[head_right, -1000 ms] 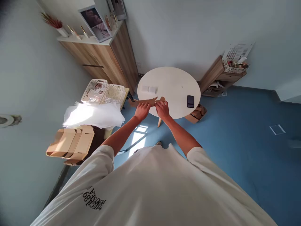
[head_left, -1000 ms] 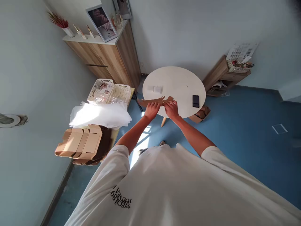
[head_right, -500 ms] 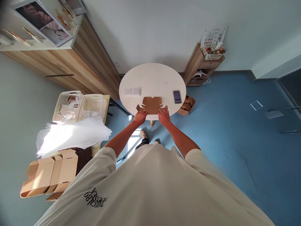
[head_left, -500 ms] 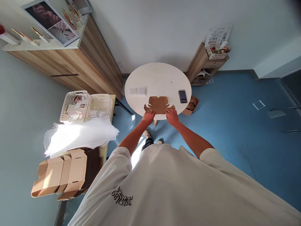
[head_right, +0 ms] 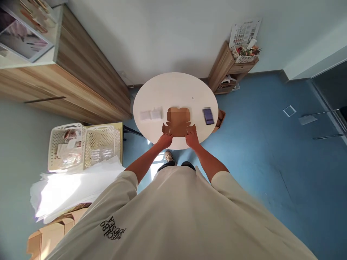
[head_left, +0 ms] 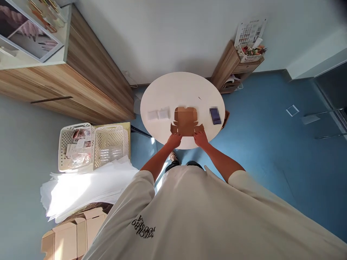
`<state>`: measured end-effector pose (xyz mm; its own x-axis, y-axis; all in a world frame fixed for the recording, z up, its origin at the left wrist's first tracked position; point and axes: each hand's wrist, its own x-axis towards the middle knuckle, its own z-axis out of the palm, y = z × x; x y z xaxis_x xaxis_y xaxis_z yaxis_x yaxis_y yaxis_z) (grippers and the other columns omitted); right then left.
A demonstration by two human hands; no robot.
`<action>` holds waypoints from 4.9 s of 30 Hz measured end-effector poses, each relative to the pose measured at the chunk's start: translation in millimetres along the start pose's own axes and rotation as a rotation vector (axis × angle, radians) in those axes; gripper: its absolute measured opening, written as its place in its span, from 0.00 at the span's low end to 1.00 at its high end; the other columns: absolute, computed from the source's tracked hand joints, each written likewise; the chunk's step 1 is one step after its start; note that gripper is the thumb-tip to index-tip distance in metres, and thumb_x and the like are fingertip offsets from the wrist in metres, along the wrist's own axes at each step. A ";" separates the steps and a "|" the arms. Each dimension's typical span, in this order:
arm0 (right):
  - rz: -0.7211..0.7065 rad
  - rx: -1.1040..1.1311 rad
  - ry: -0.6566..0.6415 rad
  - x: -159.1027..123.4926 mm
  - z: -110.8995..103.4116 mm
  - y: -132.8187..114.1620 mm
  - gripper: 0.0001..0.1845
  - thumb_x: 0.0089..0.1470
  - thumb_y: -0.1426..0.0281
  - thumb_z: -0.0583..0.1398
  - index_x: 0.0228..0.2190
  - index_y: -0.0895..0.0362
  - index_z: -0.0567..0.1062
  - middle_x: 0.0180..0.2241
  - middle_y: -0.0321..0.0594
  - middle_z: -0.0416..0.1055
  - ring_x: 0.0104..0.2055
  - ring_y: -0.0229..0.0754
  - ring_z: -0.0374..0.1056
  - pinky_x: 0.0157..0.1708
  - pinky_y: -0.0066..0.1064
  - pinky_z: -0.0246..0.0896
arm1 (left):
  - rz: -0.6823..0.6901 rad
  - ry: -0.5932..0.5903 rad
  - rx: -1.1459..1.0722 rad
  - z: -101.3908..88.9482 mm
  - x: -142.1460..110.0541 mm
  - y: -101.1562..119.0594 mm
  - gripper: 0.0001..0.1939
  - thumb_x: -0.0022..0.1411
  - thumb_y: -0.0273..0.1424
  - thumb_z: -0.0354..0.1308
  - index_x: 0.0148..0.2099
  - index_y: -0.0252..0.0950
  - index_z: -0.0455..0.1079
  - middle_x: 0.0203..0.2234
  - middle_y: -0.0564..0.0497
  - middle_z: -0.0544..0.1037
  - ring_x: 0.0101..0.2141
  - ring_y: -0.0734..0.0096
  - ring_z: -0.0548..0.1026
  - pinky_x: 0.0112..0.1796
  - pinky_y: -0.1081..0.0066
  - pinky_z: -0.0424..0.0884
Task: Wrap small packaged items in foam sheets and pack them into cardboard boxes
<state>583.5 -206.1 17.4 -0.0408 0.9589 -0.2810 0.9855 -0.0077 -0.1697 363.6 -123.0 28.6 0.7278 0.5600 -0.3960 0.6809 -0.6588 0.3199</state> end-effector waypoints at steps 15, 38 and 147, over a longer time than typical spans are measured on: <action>0.034 0.003 -0.235 29.2 26.4 2.4 0.27 0.63 0.69 0.60 0.62 0.58 0.73 0.70 0.56 0.61 0.69 0.64 0.57 0.67 0.54 0.51 | -0.006 -0.058 0.067 26.9 35.4 -18.2 0.25 0.65 0.23 0.57 0.63 0.36 0.71 0.64 0.34 0.71 0.62 0.50 0.73 0.65 0.51 0.62; -0.007 0.149 -0.224 107.5 -13.0 45.4 0.24 0.67 0.73 0.52 0.60 0.55 0.76 0.61 0.51 0.73 0.62 0.56 0.68 0.59 0.51 0.63 | -0.101 -0.153 0.019 1.7 95.0 -18.3 0.21 0.74 0.32 0.55 0.65 0.38 0.73 0.58 0.38 0.77 0.55 0.49 0.78 0.54 0.55 0.74; -0.112 0.105 -0.468 144.4 7.6 36.2 0.86 0.40 0.34 0.69 0.77 0.64 0.29 0.78 0.55 0.17 0.79 0.67 0.14 0.76 0.59 0.22 | -0.679 -0.030 -0.444 -7.0 80.8 -25.3 0.14 0.75 0.43 0.52 0.51 0.40 0.70 0.49 0.40 0.82 0.52 0.51 0.80 0.47 0.60 0.72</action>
<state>612.0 -70.0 -36.5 -0.2393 0.7251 -0.6458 0.9497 0.0363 -0.3111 405.8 -57.6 -5.5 0.1456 0.7483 -0.6471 0.9468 0.0843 0.3106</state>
